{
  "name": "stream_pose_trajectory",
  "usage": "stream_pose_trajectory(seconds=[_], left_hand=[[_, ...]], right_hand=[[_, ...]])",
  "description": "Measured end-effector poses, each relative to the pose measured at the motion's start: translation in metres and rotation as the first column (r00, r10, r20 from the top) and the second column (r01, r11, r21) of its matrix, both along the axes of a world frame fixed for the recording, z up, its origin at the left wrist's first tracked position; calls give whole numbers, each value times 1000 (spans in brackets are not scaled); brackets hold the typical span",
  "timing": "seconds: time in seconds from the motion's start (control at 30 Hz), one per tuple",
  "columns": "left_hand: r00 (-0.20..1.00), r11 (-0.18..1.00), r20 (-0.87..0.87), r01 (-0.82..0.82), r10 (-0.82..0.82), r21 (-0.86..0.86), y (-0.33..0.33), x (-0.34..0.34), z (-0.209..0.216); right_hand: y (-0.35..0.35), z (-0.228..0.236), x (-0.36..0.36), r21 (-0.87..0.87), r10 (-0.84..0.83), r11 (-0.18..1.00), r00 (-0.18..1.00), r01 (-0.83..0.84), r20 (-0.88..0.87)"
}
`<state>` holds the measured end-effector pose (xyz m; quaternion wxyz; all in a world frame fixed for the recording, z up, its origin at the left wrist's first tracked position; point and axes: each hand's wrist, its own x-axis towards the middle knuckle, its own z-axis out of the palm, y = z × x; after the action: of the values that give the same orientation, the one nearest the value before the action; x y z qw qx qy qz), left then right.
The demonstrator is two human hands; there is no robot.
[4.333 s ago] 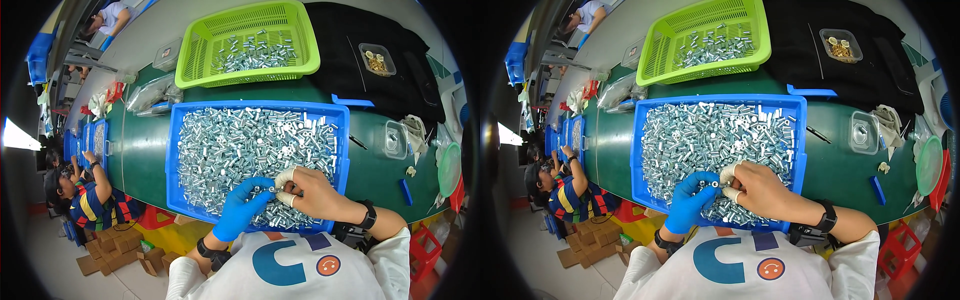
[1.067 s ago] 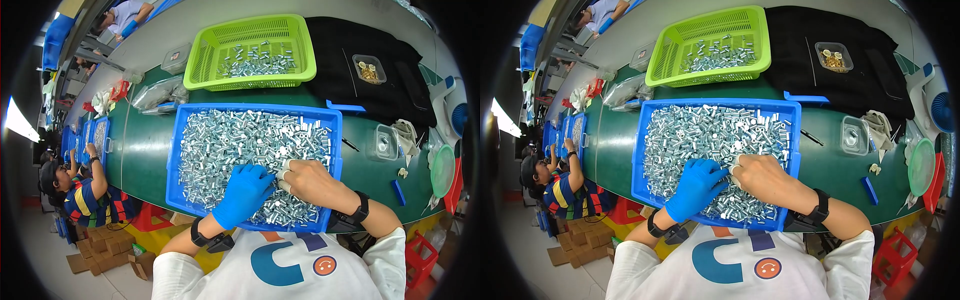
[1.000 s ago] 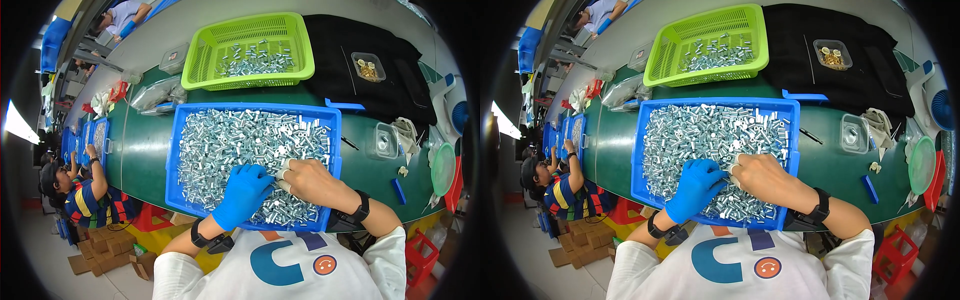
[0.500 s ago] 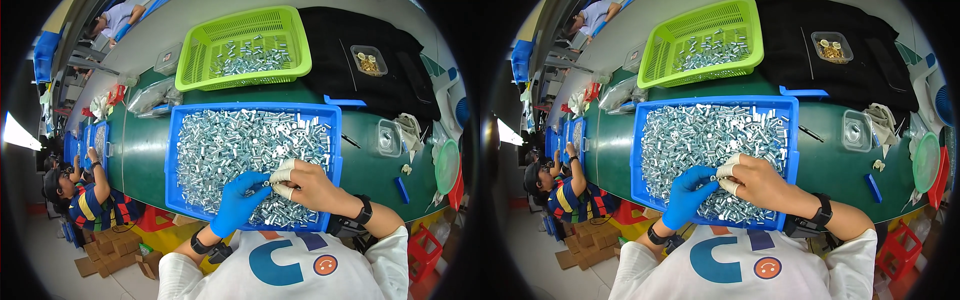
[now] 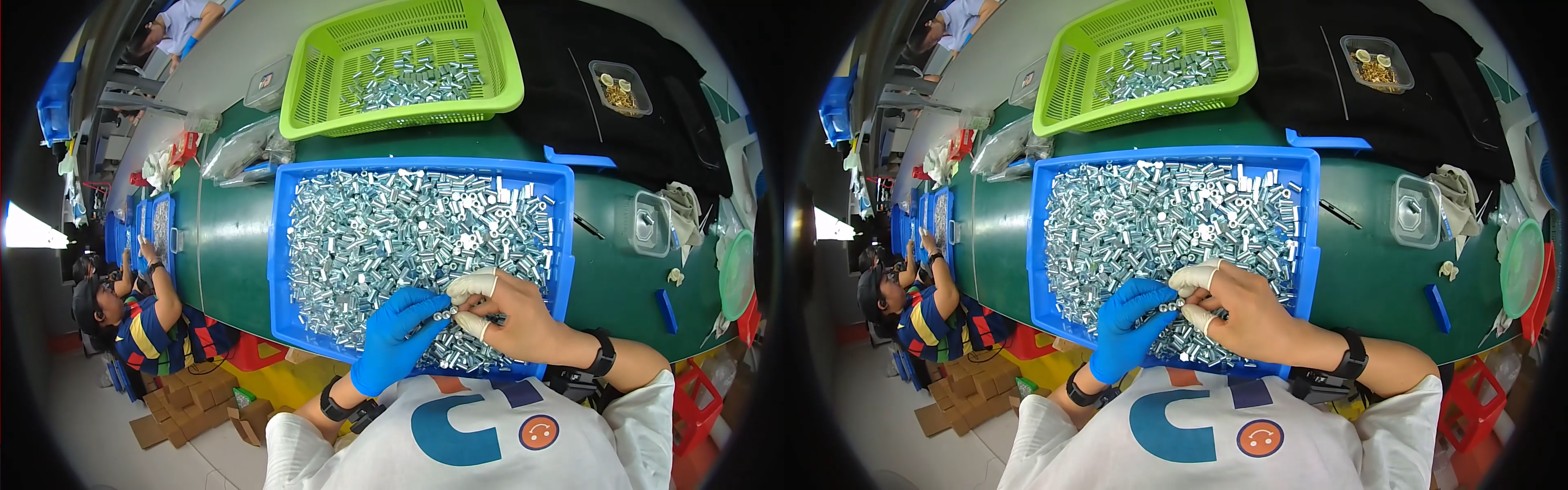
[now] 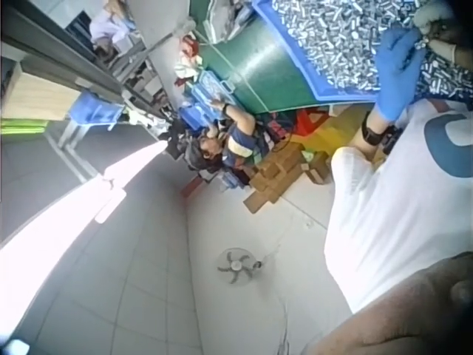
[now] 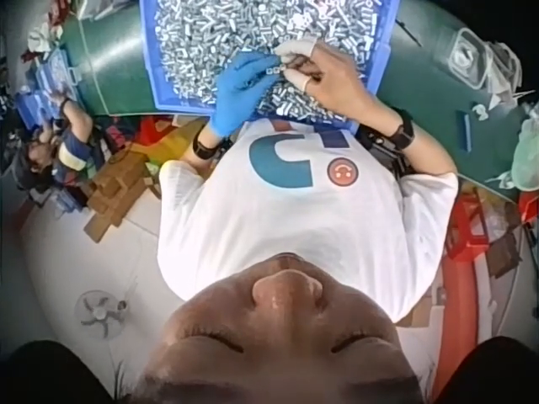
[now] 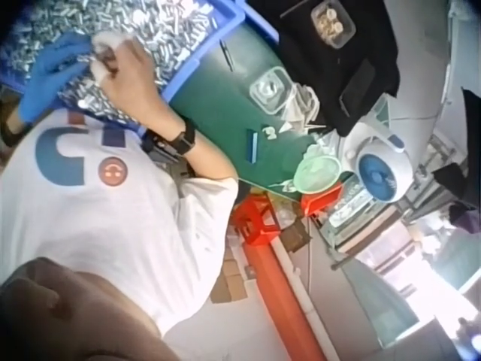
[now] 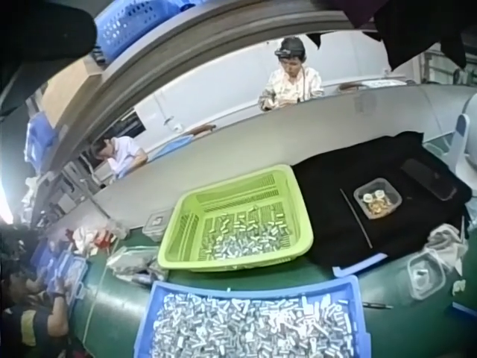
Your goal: The person picks up metal parts from a blue bin and presses them together by hand to assemble units. They then place the assembled units into a green basket.
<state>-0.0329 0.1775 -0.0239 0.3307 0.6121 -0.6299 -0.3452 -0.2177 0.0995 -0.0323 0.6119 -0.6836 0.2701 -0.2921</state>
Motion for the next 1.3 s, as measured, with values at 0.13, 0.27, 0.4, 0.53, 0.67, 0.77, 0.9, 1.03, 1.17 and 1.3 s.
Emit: stream_pose_trajectory(seconds=[0.13, 0.27, 0.4, 0.53, 0.67, 0.77, 0.9, 1.03, 1.17, 1.3], left_hand=[[1000, 999, -4, -9, 9, -40, -3, -3, 2], [997, 967, 10, -73, 73, 243, 2, -4, 5], [826, 882, -418, -183, 377, 434, -2, -4, 2], [404, 848, -758, -99, 512, 520, -16, 11, 14], [195, 874, -853, -163, 484, 458, -27, 14, 22], [724, 851, -513, -198, 461, 486, -26, 21, 20], [967, 996, 251, 34, -54, 82, -29, 13, 5], [710, 942, 648, 336, -274, 31, -37, 15, 4], [647, 920, 686, 381, -333, 87, -38, 14, 5], [914, 976, 349, 167, -206, 140, -34, 14, 2]], right_hand=[[-1, -1, -1, 106, 16, 994, 1000, -16, -3], [-1, -1, -2, 167, 20, 986, 1000, -23, 16], [-12, 13, -7, 127, 71, 989, 997, -70, -4], [-38, 18, -11, -156, 64, 983, 981, -93, -181], [-42, 4, -9, -598, -130, 781, 890, -179, -436], [-29, 1, -3, -669, -83, 669, 863, -323, -499], [-25, 6, 2, -704, -154, 591, 802, -393, -577], [-25, 8, 0, -684, -121, 616, 811, -390, -572], [-23, 10, 0, -725, -152, 588, 832, -358, -534], [-24, 7, 0, -728, -159, 568, 817, -383, -554]])
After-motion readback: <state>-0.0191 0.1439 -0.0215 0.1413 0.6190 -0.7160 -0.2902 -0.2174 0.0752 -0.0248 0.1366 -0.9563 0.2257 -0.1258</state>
